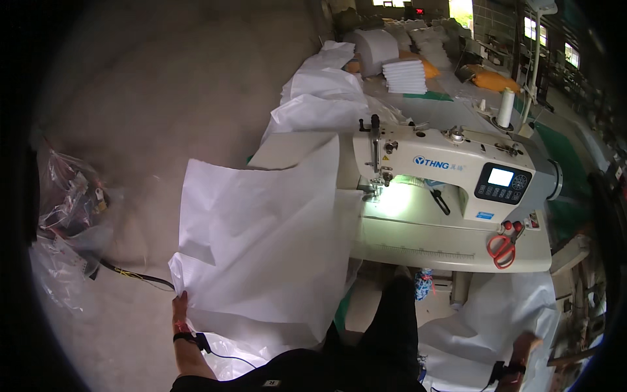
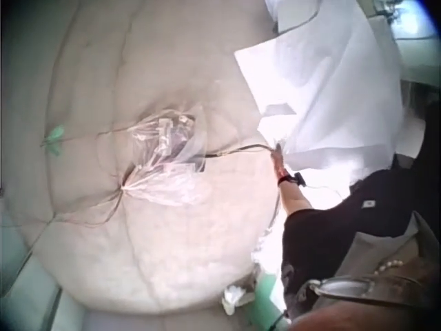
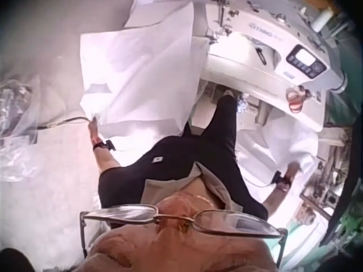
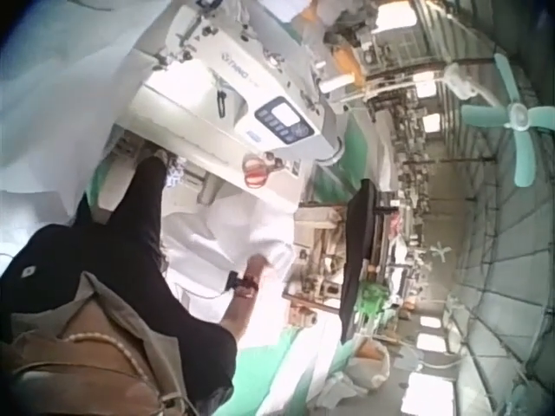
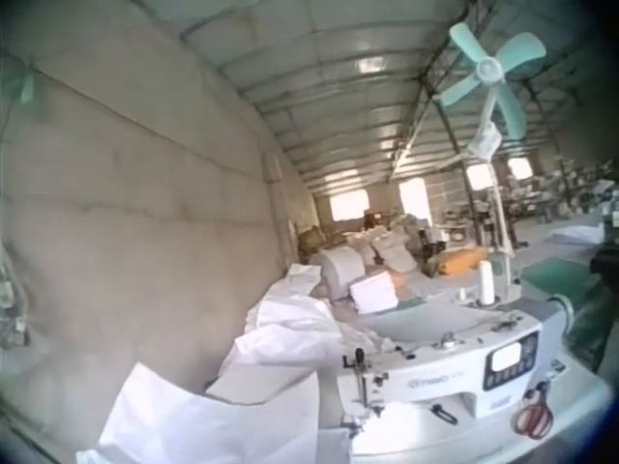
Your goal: Use an industrial sewing machine to join or edge large white plastic/synthetic sheets.
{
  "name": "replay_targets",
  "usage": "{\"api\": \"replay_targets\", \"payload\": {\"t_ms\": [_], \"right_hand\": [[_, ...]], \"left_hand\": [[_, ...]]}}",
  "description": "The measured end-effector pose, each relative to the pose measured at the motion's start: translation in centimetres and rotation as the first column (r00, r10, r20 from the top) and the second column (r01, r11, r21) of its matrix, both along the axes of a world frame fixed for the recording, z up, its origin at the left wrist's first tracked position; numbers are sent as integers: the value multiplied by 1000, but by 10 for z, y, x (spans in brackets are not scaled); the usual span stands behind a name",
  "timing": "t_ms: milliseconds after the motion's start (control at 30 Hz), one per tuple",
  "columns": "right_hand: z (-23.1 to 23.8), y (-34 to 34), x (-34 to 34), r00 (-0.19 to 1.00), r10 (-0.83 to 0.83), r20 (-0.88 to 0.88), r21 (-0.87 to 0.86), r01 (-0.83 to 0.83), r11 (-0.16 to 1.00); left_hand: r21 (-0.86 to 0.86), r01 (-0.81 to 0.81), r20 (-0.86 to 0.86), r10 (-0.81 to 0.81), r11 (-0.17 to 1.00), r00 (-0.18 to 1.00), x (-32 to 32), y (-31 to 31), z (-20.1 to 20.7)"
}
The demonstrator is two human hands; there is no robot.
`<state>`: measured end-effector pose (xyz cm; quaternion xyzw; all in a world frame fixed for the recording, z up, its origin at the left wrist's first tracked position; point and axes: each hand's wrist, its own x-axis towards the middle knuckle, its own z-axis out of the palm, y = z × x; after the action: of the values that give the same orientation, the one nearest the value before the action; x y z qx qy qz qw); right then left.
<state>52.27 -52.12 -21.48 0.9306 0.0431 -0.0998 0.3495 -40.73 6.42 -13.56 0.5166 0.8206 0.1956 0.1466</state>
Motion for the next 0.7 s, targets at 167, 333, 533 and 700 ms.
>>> {"api": "replay_targets", "payload": {"t_ms": [167, 333, 533, 700], "right_hand": [[95, 203, -76, 820, 560, -116, 987, 159, -28], [140, 370, -243, 121, 886, -447, 681, 688, 250], [140, 434, -335, 163, 789, -592, 666, 651, 366], [123, 434, -345, 172, 774, -609, 641, 681, 353]], "left_hand": [[-38, 118, -214, -124, 992, 969, -6, 19, 18], [-130, 150, -311, -184, 980, 932, 2, 23, 34], [-431, 175, -439, -374, 885, 817, 5, 34, 54], [55, 549, -442, -472, 834, 763, 123, 103, 93]]}}
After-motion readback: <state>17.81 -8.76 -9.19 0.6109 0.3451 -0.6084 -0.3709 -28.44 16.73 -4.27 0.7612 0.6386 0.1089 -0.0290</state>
